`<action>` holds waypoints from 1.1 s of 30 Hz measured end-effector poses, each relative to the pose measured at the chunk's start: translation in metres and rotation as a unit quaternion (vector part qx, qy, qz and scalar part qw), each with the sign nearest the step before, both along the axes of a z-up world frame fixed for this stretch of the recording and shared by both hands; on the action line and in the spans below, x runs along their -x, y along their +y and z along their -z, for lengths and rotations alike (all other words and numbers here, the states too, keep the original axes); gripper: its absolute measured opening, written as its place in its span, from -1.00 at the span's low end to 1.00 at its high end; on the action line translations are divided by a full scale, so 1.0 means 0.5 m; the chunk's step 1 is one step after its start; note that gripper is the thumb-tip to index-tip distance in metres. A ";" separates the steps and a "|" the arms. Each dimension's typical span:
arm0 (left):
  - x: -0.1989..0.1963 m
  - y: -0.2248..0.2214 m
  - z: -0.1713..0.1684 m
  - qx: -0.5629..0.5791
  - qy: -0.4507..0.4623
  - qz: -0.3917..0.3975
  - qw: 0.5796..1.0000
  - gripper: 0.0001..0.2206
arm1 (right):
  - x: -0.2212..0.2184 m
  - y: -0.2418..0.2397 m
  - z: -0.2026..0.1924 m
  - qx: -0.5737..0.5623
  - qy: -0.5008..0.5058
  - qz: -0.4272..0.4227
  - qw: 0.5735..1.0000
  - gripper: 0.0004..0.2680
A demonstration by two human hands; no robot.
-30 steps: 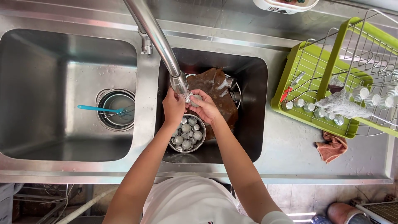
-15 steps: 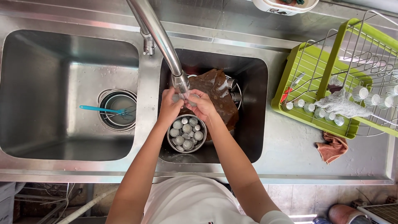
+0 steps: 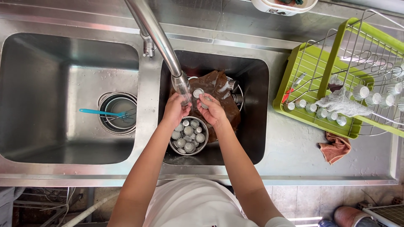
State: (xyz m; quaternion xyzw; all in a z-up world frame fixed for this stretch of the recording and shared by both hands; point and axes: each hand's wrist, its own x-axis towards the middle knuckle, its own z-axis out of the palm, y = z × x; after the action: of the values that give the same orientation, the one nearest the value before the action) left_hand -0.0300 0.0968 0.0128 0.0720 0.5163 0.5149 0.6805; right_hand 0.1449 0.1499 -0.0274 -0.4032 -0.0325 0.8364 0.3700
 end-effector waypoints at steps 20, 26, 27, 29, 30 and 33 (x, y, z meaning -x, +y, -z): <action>0.054 -0.046 0.064 -0.046 -0.141 -0.044 0.988 -0.91 | 0.060 0.029 -0.078 -0.145 -0.085 -0.166 0.972 -0.82; 0.044 -0.054 0.049 -0.078 -0.130 -0.035 0.988 -0.92 | 0.058 0.032 -0.011 -0.140 -0.028 -0.144 0.979 -0.82; 0.043 -0.052 0.046 -0.077 -0.130 -0.034 0.988 -0.92 | 0.061 0.030 -0.027 -0.140 -0.028 -0.144 0.979 -0.82; 0.041 -0.047 0.040 -0.050 -0.138 -0.050 0.988 -0.92 | 0.067 0.029 -0.061 -0.107 -0.047 -0.127 0.985 -0.82; 0.043 -0.048 0.047 -0.051 -0.137 -0.049 0.988 -0.92 | 0.068 0.028 -0.076 -0.108 -0.047 -0.126 0.985 -0.82; 0.045 -0.048 0.063 -0.066 -0.145 -0.044 0.986 -0.95 | 0.064 0.024 -0.091 -0.111 -0.086 -0.162 0.977 -0.81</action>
State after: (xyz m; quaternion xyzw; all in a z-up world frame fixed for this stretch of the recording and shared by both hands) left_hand -0.0527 0.0727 -0.0185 0.0187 0.3796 0.5828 0.7183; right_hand 0.1130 0.1617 0.0181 -0.4197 -0.2217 0.8384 0.2678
